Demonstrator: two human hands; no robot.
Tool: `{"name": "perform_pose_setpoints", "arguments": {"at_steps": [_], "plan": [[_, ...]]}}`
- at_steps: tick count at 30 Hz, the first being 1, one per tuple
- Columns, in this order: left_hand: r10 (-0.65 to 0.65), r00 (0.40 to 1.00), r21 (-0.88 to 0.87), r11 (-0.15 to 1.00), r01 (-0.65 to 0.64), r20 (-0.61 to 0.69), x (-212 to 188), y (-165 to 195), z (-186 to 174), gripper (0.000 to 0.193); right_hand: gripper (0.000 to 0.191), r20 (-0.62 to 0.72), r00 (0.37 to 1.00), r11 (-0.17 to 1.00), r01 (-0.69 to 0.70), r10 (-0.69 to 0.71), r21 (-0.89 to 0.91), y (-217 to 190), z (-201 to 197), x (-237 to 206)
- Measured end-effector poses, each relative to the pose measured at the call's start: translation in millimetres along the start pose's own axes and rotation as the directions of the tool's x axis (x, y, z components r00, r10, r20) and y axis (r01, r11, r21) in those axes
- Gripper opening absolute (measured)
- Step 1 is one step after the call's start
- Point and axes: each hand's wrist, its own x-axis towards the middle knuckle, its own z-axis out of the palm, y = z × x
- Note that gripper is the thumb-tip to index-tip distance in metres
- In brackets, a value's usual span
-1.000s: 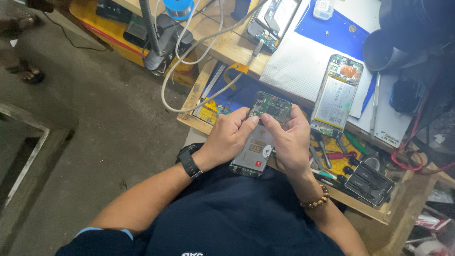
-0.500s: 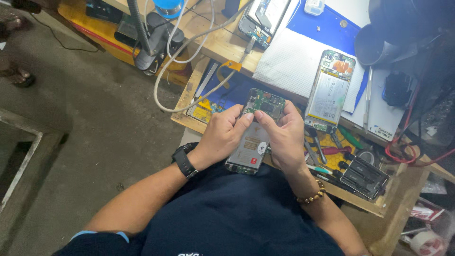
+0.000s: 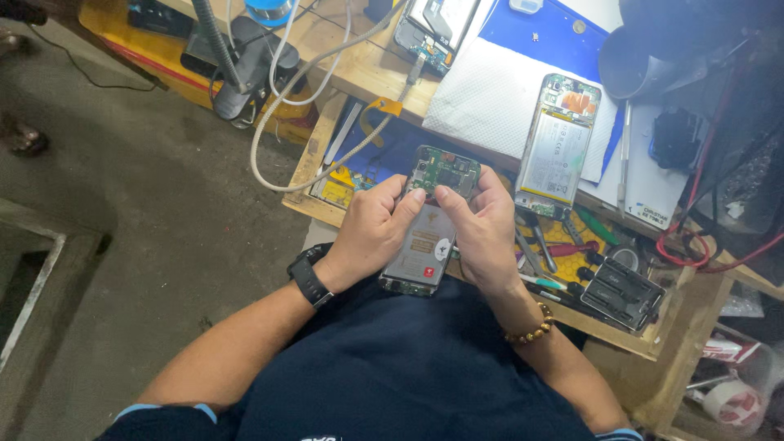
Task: The person holds a disassembled smartphone with its battery exposed and uses a white cable to connect to the device's internal components. They repeatedly plug and unplug the cable while manipulating the phone. Later, they place the phone down and pick up a second disassembled smartphone.
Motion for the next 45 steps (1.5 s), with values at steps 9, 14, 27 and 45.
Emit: {"name": "perform_pose_setpoints", "arguments": {"at_steps": [9, 14, 27, 45], "plan": [[0.033, 0.999, -0.011, 0.999, -0.034, -0.016, 0, -1, 1, 0.025, 0.029, 0.001, 1.0, 1.0, 0.015, -0.015, -0.003, -1, 2, 0], [0.02, 1.0, -0.005, 1.0, -0.02, -0.011, 0, 0, 1, 0.024, 0.029, -0.025, 1.0, 1.0, -0.002, 0.002, -0.021, 1, 2, 1], [-0.026, 1.0, 0.068, 0.997, 0.027, -0.017, -2, -3, 3, 0.031, 0.03, 0.005, 0.999, 0.997, 0.05, -0.05, -0.064, 10, -3, 4], [0.239, 0.971, 0.288, 0.928, -0.238, 0.032, -38, 30, -27, 0.033, 0.029, 0.059, 0.995, 0.976, -0.096, 0.086, 0.197, -10, 7, -20]]}}
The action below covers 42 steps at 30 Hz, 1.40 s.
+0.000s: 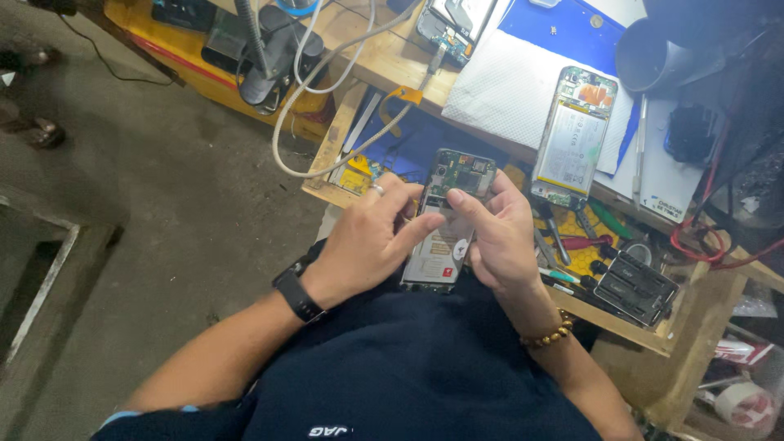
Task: The person holds a disassembled smartphone with its battery exposed and uses a white cable to connect to the device's internal components. They repeatedly plug and unplug the cable while manipulating the phone. Later, they place the phone down and pick up a second disassembled smartphone.
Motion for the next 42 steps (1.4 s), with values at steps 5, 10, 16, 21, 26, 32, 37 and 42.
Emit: {"name": "perform_pose_setpoints", "arguments": {"at_steps": [5, 10, 16, 21, 26, 32, 37, 42], "plan": [[0.064, 0.963, 0.29, 0.957, 0.015, -0.261, -11, -39, -60, 0.014, 0.032, -0.028, 0.999, 0.997, 0.029, -0.027, 0.066, -4, 0, -2], [-0.257, 0.77, -0.33, 0.942, 0.063, -0.585, 30, -134, -129, 0.016, 0.031, -0.018, 0.999, 0.99, 0.04, -0.038, 0.136, 2, -7, -1], [-0.119, 0.97, -0.024, 0.993, 0.117, -0.211, 67, -179, -127, 0.061, 0.03, -0.039, 0.999, 0.988, -0.026, 0.032, 0.154, 5, -10, 4], [-0.114, 0.965, 0.202, 0.966, 0.163, -0.234, 80, -167, -100, 0.043, 0.032, -0.069, 0.996, 0.981, -0.037, 0.051, 0.192, 8, -15, 0], [-0.308, 0.81, 0.128, 0.898, 0.421, -0.499, 60, -166, -79, 0.028, 0.03, -0.077, 0.995, 0.978, -0.042, 0.059, 0.206, 9, -22, -1], [-0.479, 0.796, 0.427, 0.673, 0.604, -0.369, -8, -177, -68, 0.037, 0.029, -0.091, 0.993, 0.979, -0.058, 0.077, 0.198, 11, -24, -2], [-0.632, 0.715, 0.424, 0.583, 0.693, -0.298, -59, -178, -67, 0.035, 0.026, -0.091, 0.992, 0.976, -0.07, 0.09, 0.204, 16, -27, -1], [-0.812, 0.472, -0.123, 0.537, 0.835, -0.343, -64, -178, -86, 0.022, 0.025, -0.095, 0.991, 0.981, -0.081, 0.099, 0.178, 17, -26, 0]]}}
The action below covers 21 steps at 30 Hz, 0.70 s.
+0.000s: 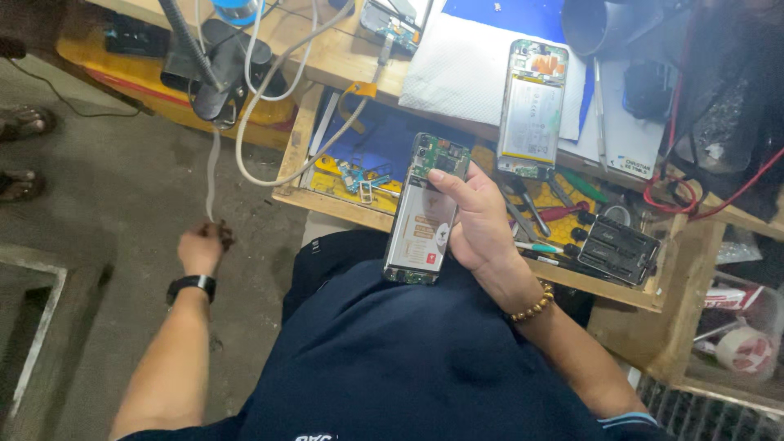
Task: The person holds a disassembled smartphone with its battery exposed and uses a white cable to connect to the device's internal components. They repeatedly plug and unplug the cable while manipulating the phone. Later, they place the phone down and pick up a second disassembled smartphone.
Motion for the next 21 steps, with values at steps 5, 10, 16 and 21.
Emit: {"name": "perform_pose_setpoints", "arguments": {"at_steps": [5, 10, 16, 21], "plan": [[-0.065, 0.998, -0.543, 0.838, 0.047, -0.014, 21, 25, -16, 0.02, 0.025, -0.008, 1.0, 1.0, 0.004, -0.004, -0.019, 0, 2, -1], [0.164, 0.962, -0.86, 0.498, 0.111, 0.219, 31, 46, -25, 0.012, 0.021, 0.001, 1.0, 1.0, 0.001, -0.001, -0.016, 0, 0, 1], [0.463, 0.861, -0.911, 0.413, 0.0, 0.21, 2, 59, -19, 0.013, 0.021, 0.032, 0.999, 1.0, 0.01, -0.009, -0.022, 3, 1, 3], [0.544, 0.823, -0.886, 0.448, -0.121, 0.162, -29, 78, -16, 0.015, 0.023, 0.021, 0.999, 0.999, 0.026, -0.025, -0.035, 3, 3, 1]]}}
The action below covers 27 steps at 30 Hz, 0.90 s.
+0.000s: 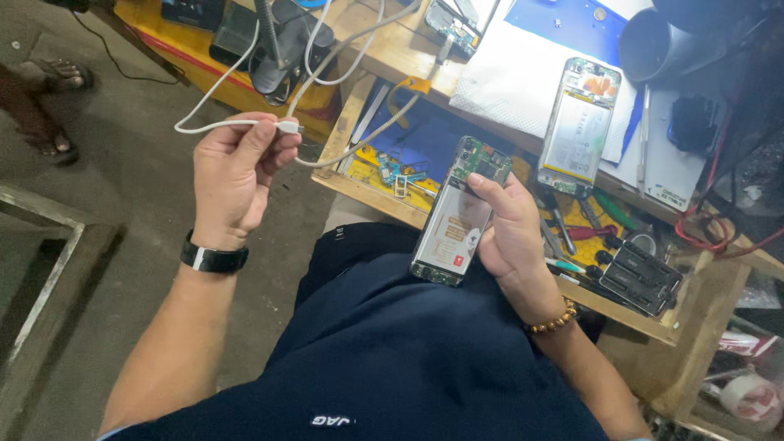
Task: The person holds a disassembled smartphone with its battery exposed and uses a white cable to connect to the device's internal components. They repeatedly plug and unplug the cable while manipulating the phone. Later, they place the phone down and pick up a second disassembled smartphone.
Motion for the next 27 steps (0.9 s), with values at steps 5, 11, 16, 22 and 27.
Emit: {"name": "perform_pose_setpoints", "arguments": {"at_steps": [5, 11, 16, 22, 27], "plan": [[0.014, 1.0, 0.029, 0.999, -0.014, 0.013, -7, 5, 16, 0.014, 0.02, -0.004, 1.0, 1.0, 0.003, -0.003, 0.003, 1, -3, 1], [0.056, 0.989, 0.092, 0.993, -0.069, 0.135, -31, 7, 39, 0.011, 0.022, 0.001, 1.0, 1.0, 0.025, -0.025, 0.002, -4, -1, -2], [0.038, 0.933, 0.147, 0.984, -0.096, 0.357, -56, 8, 69, 0.015, 0.023, 0.038, 0.996, 0.996, 0.086, -0.084, -0.035, -19, 12, 5], [0.104, 0.91, 0.257, 0.941, -0.22, 0.401, -75, 2, 93, 0.015, 0.025, 0.035, 0.986, 0.984, 0.165, -0.163, -0.069, -43, 33, 23], [0.024, 0.976, 0.212, 0.975, -0.07, 0.214, -86, -8, 111, 0.01, 0.025, -0.027, 0.98, 0.98, 0.197, -0.197, 0.036, -53, 43, 47]]}}
